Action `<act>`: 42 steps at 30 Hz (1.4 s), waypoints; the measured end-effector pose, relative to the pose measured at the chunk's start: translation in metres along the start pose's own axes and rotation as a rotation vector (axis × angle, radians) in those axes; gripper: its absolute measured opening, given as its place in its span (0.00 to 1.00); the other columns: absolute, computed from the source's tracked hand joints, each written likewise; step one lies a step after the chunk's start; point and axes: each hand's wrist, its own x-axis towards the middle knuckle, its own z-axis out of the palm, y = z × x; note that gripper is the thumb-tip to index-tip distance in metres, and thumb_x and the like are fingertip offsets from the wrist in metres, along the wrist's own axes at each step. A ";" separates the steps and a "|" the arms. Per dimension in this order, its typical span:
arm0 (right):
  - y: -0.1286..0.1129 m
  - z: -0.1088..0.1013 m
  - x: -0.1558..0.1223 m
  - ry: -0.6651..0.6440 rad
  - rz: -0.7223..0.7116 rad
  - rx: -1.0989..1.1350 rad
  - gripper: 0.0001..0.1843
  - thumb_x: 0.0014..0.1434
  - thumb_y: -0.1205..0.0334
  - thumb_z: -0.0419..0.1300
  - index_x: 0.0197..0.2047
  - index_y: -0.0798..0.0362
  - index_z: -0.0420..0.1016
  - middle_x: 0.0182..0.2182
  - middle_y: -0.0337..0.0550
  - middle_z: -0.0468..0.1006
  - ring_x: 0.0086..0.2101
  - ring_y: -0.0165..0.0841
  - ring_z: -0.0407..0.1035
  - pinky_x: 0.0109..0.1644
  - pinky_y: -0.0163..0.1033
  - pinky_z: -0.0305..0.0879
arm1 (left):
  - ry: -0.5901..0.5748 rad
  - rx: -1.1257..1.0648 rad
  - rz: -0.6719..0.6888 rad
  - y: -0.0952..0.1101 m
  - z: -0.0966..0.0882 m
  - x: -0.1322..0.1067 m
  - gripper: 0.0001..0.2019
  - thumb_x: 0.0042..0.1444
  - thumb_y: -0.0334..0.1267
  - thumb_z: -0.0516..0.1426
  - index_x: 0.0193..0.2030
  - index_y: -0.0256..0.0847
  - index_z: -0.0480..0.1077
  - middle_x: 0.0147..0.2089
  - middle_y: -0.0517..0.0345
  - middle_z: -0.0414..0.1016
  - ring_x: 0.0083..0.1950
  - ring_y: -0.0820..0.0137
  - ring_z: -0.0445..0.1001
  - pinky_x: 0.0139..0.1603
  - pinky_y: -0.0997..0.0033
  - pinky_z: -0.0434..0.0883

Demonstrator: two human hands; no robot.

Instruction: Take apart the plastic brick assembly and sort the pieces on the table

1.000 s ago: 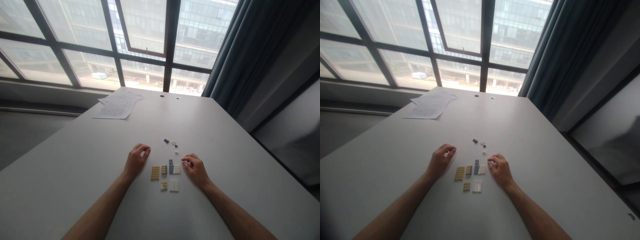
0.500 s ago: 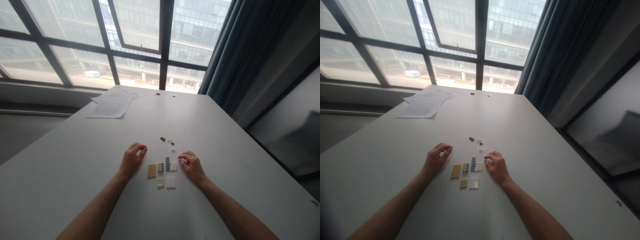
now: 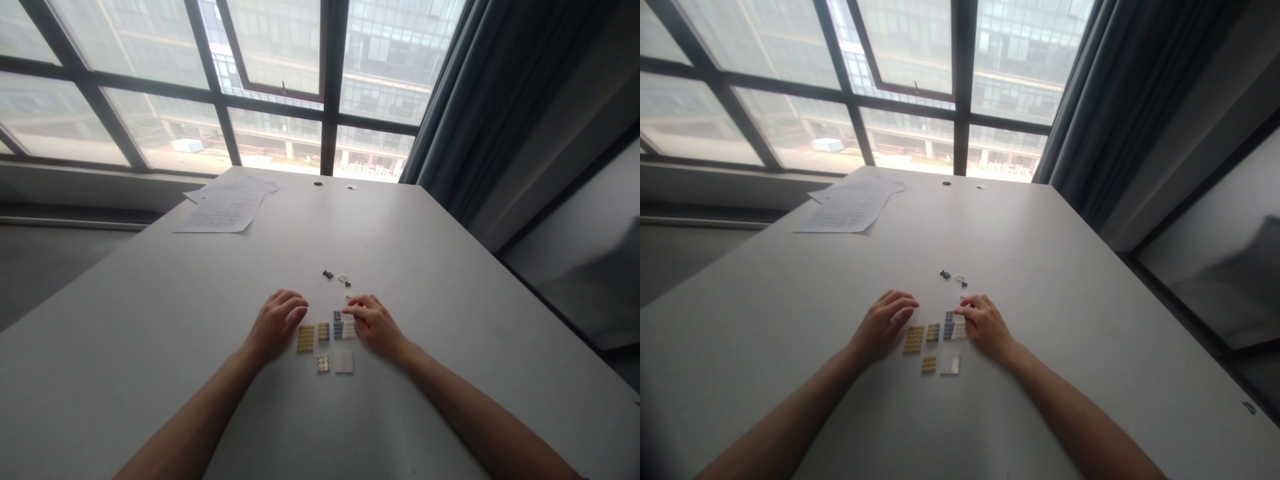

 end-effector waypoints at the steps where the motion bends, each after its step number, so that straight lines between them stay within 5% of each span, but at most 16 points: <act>1: 0.000 0.001 0.003 -0.017 -0.017 -0.013 0.21 0.58 0.75 0.53 0.47 0.44 0.77 0.45 0.43 0.74 0.47 0.36 0.64 0.54 0.45 0.64 | 0.002 0.000 0.000 0.000 0.000 0.000 0.14 0.64 0.43 0.47 0.38 0.42 0.72 0.41 0.52 0.74 0.44 0.65 0.69 0.49 0.63 0.67; 16: 0.003 0.008 0.005 -0.042 -0.029 -0.028 0.20 0.57 0.75 0.55 0.46 0.44 0.78 0.47 0.42 0.74 0.47 0.36 0.64 0.54 0.46 0.64 | -0.008 -0.011 -0.021 0.001 0.000 0.000 0.16 0.64 0.45 0.46 0.38 0.42 0.72 0.41 0.51 0.74 0.45 0.64 0.69 0.49 0.63 0.67; 28: 0.018 -0.006 0.002 0.206 0.122 0.049 0.14 0.58 0.68 0.54 0.43 0.48 0.77 0.42 0.45 0.74 0.45 0.37 0.67 0.53 0.46 0.64 | 0.030 -0.015 -0.049 -0.001 0.001 0.000 0.15 0.64 0.44 0.47 0.38 0.42 0.72 0.42 0.51 0.74 0.46 0.64 0.69 0.49 0.63 0.68; 42: 0.044 -0.005 0.035 0.070 0.154 -0.110 0.17 0.57 0.71 0.55 0.47 0.49 0.77 0.44 0.45 0.74 0.47 0.37 0.65 0.56 0.45 0.60 | 0.025 0.057 -0.147 -0.002 0.013 0.011 0.11 0.60 0.42 0.52 0.42 0.42 0.73 0.44 0.52 0.75 0.47 0.63 0.70 0.51 0.58 0.67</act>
